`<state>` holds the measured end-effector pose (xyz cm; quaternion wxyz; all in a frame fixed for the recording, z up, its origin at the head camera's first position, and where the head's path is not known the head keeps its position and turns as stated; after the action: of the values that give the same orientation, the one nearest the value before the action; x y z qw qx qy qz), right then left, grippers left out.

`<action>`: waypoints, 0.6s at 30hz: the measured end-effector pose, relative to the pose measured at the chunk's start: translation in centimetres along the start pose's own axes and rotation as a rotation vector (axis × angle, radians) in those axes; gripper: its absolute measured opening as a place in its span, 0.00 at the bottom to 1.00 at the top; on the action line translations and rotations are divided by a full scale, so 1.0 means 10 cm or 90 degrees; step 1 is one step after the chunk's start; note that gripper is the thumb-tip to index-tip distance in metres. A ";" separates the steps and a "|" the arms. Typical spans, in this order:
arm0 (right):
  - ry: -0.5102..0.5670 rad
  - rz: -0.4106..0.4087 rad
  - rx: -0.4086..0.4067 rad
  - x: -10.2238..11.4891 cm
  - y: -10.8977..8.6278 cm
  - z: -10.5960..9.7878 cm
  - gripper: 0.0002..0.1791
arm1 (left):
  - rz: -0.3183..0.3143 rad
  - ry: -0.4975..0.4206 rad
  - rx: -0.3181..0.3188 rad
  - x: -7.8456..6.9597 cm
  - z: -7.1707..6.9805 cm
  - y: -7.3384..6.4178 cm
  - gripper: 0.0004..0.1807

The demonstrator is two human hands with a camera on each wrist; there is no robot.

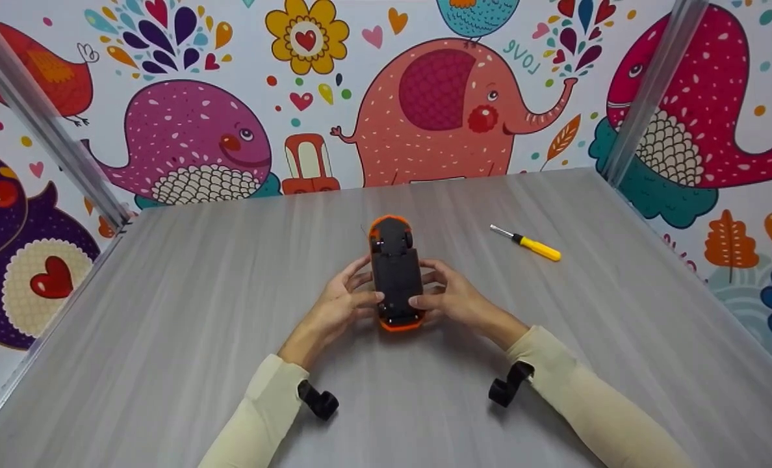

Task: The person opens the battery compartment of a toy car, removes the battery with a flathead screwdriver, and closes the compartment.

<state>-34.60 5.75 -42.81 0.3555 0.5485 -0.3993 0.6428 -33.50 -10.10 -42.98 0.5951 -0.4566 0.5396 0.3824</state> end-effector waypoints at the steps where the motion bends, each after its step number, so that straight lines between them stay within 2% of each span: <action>1: -0.009 -0.004 -0.002 0.00 0.00 0.00 0.42 | -0.001 -0.002 -0.001 0.00 0.00 0.00 0.46; 12: -0.128 -0.024 -0.045 0.07 -0.04 0.00 0.40 | -0.003 -0.029 -0.016 0.03 -0.02 0.03 0.47; 15: -0.140 -0.037 -0.064 0.11 -0.04 -0.02 0.38 | -0.006 -0.031 -0.018 0.04 -0.03 0.02 0.48; 18: -0.123 -0.062 -0.073 0.16 -0.05 -0.05 0.36 | -0.010 -0.027 -0.013 0.07 -0.01 0.02 0.48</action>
<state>-34.59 6.50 -41.17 0.3766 0.6055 -0.4410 0.5451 -33.63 -10.13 -43.72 0.6050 -0.4585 0.5191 0.3928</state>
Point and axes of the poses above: each hand's wrist, its own y-axis towards the middle knuckle, its own z-axis out of the palm, x = y × z, the point moved 10 cm from there along y, towards the middle knuckle, and after that the axes turned 12 degrees about y, right-handed, at the moved point
